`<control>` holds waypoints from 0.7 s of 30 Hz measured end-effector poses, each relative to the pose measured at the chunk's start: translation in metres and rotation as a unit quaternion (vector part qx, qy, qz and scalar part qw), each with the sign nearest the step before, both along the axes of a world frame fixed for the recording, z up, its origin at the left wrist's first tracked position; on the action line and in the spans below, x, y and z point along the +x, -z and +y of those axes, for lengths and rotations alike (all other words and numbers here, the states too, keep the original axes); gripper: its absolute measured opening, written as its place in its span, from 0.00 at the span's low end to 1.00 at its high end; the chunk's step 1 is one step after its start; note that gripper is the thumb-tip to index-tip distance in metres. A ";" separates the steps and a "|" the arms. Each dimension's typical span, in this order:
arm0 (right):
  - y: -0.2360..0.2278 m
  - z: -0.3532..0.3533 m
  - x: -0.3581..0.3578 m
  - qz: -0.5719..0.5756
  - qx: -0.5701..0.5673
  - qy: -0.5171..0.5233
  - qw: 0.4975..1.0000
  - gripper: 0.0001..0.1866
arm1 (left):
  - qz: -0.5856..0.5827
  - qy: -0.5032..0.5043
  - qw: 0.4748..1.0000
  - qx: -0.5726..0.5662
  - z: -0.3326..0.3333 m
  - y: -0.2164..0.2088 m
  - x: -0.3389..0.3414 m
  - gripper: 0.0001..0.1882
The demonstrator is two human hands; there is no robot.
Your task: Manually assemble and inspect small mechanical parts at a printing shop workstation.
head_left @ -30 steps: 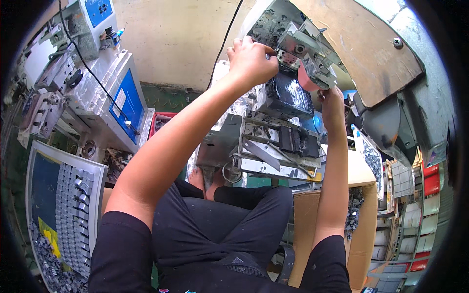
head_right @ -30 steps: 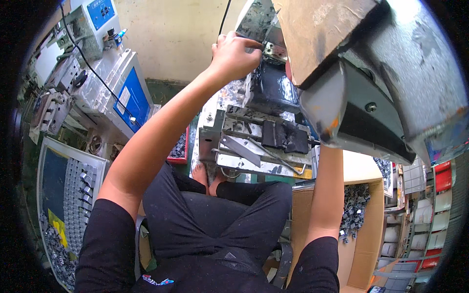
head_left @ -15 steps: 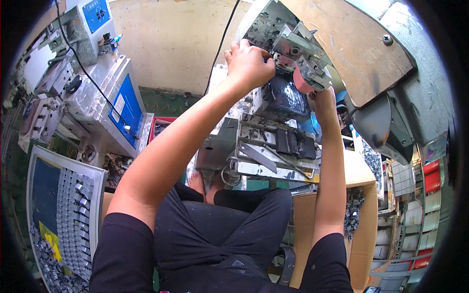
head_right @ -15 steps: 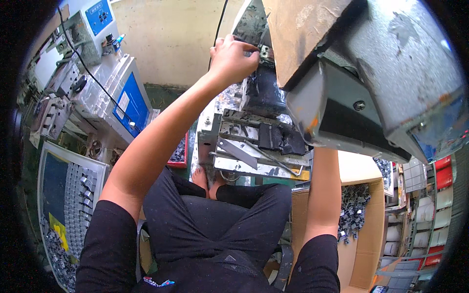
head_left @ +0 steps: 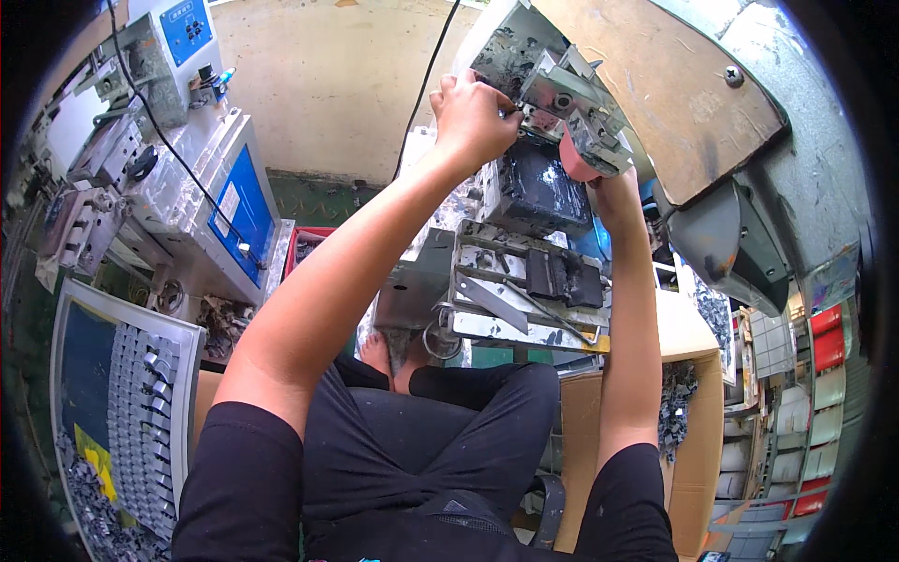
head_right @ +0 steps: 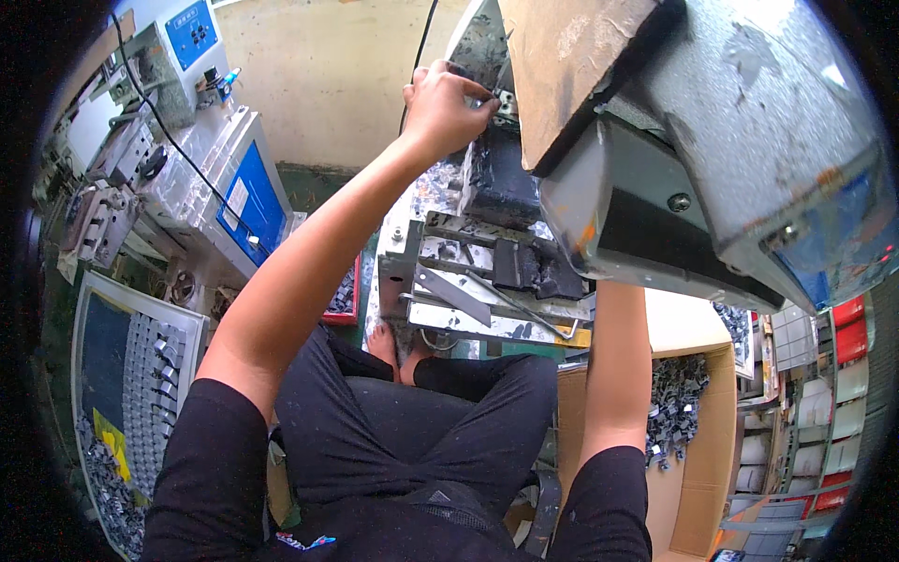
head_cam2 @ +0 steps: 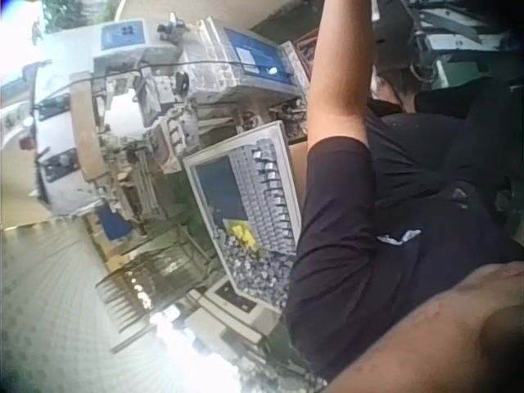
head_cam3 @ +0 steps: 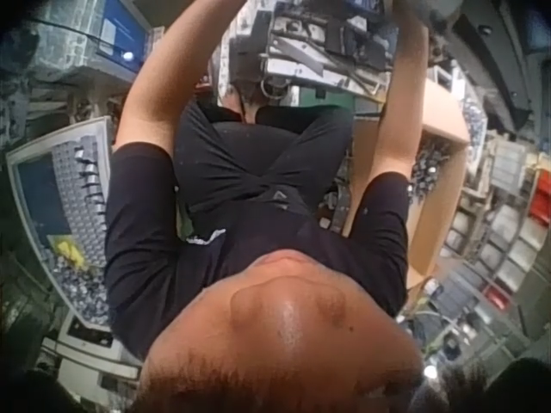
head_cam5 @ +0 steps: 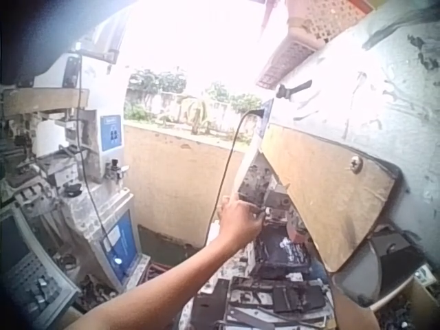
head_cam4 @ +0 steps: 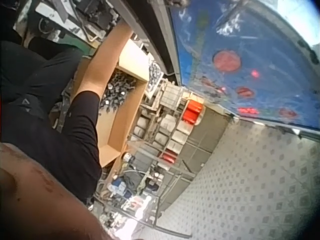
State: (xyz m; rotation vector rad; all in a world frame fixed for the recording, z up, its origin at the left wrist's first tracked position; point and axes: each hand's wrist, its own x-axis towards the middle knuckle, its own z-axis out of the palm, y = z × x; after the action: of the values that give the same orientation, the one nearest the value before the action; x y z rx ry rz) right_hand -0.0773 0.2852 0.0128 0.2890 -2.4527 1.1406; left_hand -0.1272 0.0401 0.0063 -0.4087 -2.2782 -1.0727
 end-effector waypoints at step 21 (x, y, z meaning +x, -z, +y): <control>0.021 0.045 -0.076 -0.173 -0.450 -0.065 0.873 0.23 | -0.020 0.016 1.000 0.005 0.000 0.002 -0.013 0.15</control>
State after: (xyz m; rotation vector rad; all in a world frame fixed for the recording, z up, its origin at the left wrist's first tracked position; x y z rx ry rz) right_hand -0.1531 0.3301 -0.0078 -0.0524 -1.8721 2.3957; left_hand -0.1404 0.0396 0.0041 -0.4248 -2.3071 -1.1179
